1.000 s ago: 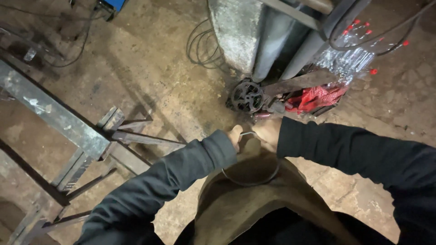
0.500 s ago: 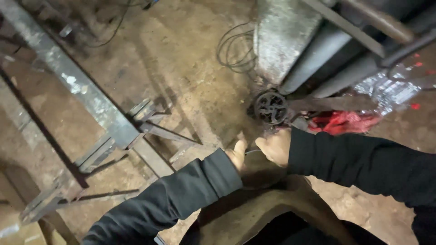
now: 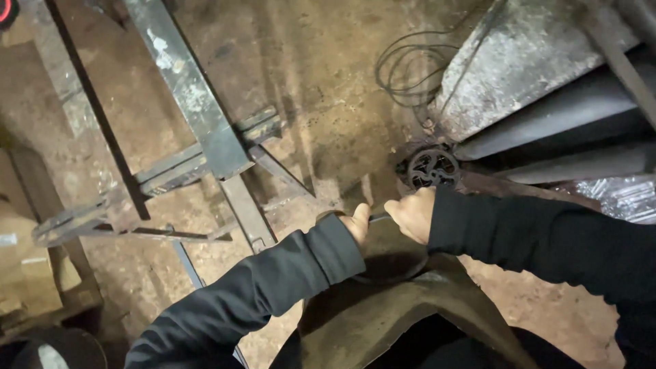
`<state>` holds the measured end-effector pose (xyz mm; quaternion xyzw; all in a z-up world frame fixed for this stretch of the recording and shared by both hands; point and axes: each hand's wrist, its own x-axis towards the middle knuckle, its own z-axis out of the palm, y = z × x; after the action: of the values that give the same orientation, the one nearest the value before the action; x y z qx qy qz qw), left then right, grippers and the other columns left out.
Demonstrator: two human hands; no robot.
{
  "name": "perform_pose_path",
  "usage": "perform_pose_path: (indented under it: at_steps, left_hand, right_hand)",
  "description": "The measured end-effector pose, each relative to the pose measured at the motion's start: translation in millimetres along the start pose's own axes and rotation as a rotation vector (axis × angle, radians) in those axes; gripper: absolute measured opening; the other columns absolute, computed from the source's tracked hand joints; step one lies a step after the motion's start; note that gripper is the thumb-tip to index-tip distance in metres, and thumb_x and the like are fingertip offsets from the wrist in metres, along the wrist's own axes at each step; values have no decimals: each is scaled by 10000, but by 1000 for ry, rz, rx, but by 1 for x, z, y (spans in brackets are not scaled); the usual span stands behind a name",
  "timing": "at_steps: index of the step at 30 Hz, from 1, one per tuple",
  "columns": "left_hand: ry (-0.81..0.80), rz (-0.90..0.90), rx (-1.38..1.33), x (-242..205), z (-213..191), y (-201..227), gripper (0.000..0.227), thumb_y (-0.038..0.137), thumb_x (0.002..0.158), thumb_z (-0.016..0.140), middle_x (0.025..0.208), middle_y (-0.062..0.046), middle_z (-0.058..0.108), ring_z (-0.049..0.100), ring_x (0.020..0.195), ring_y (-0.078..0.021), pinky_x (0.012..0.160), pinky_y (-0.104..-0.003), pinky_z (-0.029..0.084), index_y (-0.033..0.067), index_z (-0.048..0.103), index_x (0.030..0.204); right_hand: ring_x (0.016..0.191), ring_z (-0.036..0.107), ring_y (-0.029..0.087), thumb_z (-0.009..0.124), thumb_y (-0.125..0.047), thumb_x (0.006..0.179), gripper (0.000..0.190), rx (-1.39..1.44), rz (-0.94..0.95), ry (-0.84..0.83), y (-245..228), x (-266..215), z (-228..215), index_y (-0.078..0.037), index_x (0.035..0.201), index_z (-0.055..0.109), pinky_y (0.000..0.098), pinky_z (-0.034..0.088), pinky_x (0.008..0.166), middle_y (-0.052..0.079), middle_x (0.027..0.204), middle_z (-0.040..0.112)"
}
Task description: Shaping a circular metal band using a hammer and a jig held in a vice.
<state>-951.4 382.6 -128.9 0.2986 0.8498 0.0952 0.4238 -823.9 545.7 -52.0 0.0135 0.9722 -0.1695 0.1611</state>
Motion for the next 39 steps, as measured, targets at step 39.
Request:
perform_pose_path:
  at_steps: [39]
  left_hand:
    - [99,161,-1481,272,-302,-16,286,188,976,651,922,-79,750,730,783,-161,654,-299,595,7,665,1196]
  right_hand:
    - [572,576,108,795,-275,850,434,686,-19,12,286,381,-216,-59,1215,705,291,471,533,47,673,675]
